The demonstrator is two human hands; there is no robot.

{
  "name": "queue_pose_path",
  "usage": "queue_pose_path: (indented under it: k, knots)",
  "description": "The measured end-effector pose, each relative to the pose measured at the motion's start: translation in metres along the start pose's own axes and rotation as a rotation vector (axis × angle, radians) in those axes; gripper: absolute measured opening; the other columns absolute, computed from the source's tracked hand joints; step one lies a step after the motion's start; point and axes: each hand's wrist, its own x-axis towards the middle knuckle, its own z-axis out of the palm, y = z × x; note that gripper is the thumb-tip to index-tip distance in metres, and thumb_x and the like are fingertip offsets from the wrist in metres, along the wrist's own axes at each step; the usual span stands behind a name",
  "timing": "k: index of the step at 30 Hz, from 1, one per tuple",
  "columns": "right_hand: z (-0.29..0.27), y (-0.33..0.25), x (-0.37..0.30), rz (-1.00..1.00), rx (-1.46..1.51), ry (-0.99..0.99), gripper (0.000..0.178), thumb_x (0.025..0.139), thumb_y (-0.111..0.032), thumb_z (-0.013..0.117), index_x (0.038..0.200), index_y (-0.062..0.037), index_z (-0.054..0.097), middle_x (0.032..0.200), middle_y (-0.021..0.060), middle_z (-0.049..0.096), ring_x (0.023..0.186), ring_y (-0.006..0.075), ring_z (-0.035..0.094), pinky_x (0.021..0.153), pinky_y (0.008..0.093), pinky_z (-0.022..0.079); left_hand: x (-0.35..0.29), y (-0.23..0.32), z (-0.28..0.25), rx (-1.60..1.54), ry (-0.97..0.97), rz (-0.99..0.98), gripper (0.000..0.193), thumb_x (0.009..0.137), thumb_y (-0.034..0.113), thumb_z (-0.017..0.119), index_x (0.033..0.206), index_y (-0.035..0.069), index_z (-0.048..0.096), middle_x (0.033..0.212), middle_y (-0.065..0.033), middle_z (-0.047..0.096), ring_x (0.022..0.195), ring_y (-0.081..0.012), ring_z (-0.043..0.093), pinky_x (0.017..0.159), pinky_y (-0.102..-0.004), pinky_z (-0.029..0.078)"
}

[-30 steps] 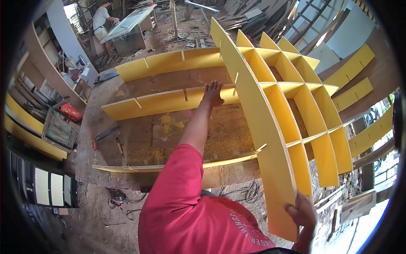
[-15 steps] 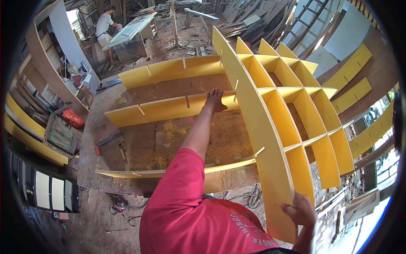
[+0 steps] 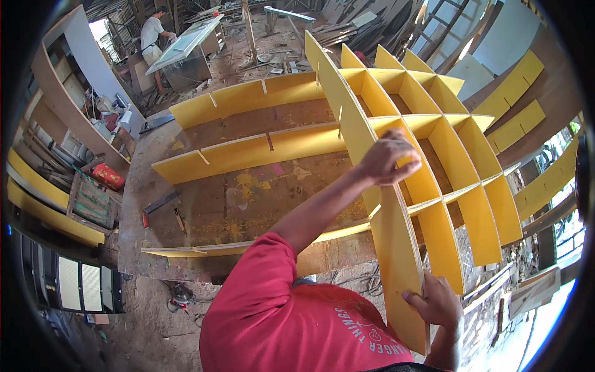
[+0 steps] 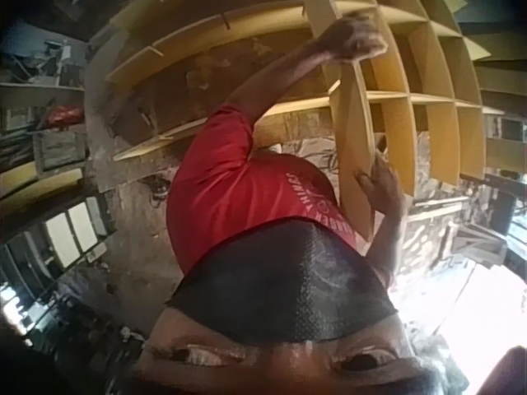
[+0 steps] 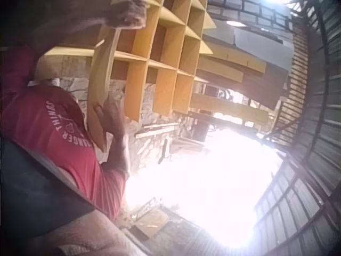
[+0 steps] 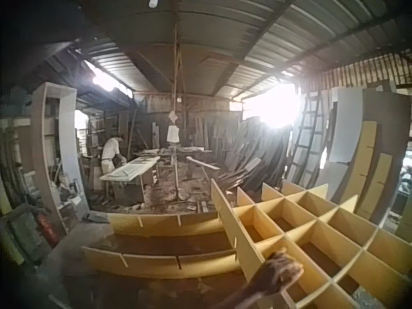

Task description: The person assembles a wooden shelf structure by slotting wooden boards into the interlocking slots and tapping them firmly into place using an axe.

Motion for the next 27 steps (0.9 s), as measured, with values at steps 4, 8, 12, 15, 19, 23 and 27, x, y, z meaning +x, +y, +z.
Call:
queue_pose_path:
  k: [4,8,12,15,19,23,27]
  knots:
    - [-0.016,-0.009,0.011,0.143,0.214,-0.087,0.044,0.091,-0.035,0.083,0.108,0.0014,0.064,0.079,0.0246,0.07,0.077,0.0452,0.07,0.071,0.0535,0.055,-0.002,-0.006,0.014,0.054,-0.24,-0.243,0.045,0.101,0.04,0.063,0.066,0.011,0.063,0.062,-0.0128,0.063,0.064,-0.0362,0.065,0.073,-0.0518,0.054]
    - [0.012,0.007,-0.004,0.035,-0.054,0.079,0.042,0.091,-0.034,0.081,0.115,-0.0021,0.069,0.086,0.0262,0.074,0.081,0.0448,0.074,0.075,0.0538,0.057,-0.002,0.002,0.014,0.047,-0.181,-0.248,0.052,0.101,0.043,0.06,0.061,0.01,0.054,0.055,-0.0147,0.054,0.053,-0.0391,0.056,0.058,-0.0524,0.044]
    - [-0.008,-0.014,0.002,0.046,0.08,0.027,0.04,0.091,-0.035,0.079,0.114,-0.0032,0.071,0.088,0.0266,0.074,0.086,0.0455,0.074,0.076,0.0539,0.057,-0.007,0.004,0.017,0.069,-0.146,-0.254,0.052,0.1,0.044,0.06,0.062,0.009,0.055,0.056,-0.0146,0.055,0.055,-0.039,0.058,0.057,-0.0507,0.045]
    - [-0.015,-0.016,0.0,0.161,0.272,-0.084,0.042,0.092,-0.036,0.079,0.116,-0.0024,0.07,0.09,0.0274,0.074,0.088,0.0482,0.073,0.077,0.055,0.056,-0.005,0.01,0.019,0.095,-0.199,-0.301,0.048,0.101,0.041,0.062,0.066,0.009,0.057,0.059,-0.0133,0.057,0.058,-0.037,0.061,0.06,-0.0493,0.047]
    - [-0.014,-0.015,0.003,0.162,0.205,-0.081,0.043,0.091,-0.032,0.078,0.121,-0.002,0.072,0.099,0.0251,0.077,0.096,0.0458,0.074,0.084,0.052,0.057,-0.016,0.012,0.024,-0.058,0.112,-0.235,0.02,0.099,0.026,0.069,0.089,0.008,0.071,0.078,-0.0124,0.071,0.074,-0.0335,0.071,0.073,-0.0485,0.055]
    - [-0.005,0.0,0.002,0.089,0.175,0.008,0.046,0.093,-0.037,0.078,0.118,0.0005,0.07,0.1,0.0292,0.075,0.097,0.0498,0.072,0.085,0.0555,0.055,-0.074,0.027,0.005,0.164,0.371,-0.278,0.008,0.095,0.009,0.071,0.101,0.005,0.069,0.093,-0.0143,0.073,0.087,-0.0339,0.072,0.079,-0.0439,0.056]
    - [-0.014,-0.011,0.007,0.143,0.24,-0.049,0.046,0.093,-0.037,0.078,0.119,0.0006,0.07,0.101,0.0296,0.074,0.101,0.0502,0.071,0.087,0.0558,0.054,-0.175,0.037,0.001,-0.045,-0.08,-0.922,0.02,0.098,0.016,0.072,0.11,0.0,0.071,0.106,-0.0194,0.079,0.099,-0.0353,0.078,0.086,-0.044,0.06]
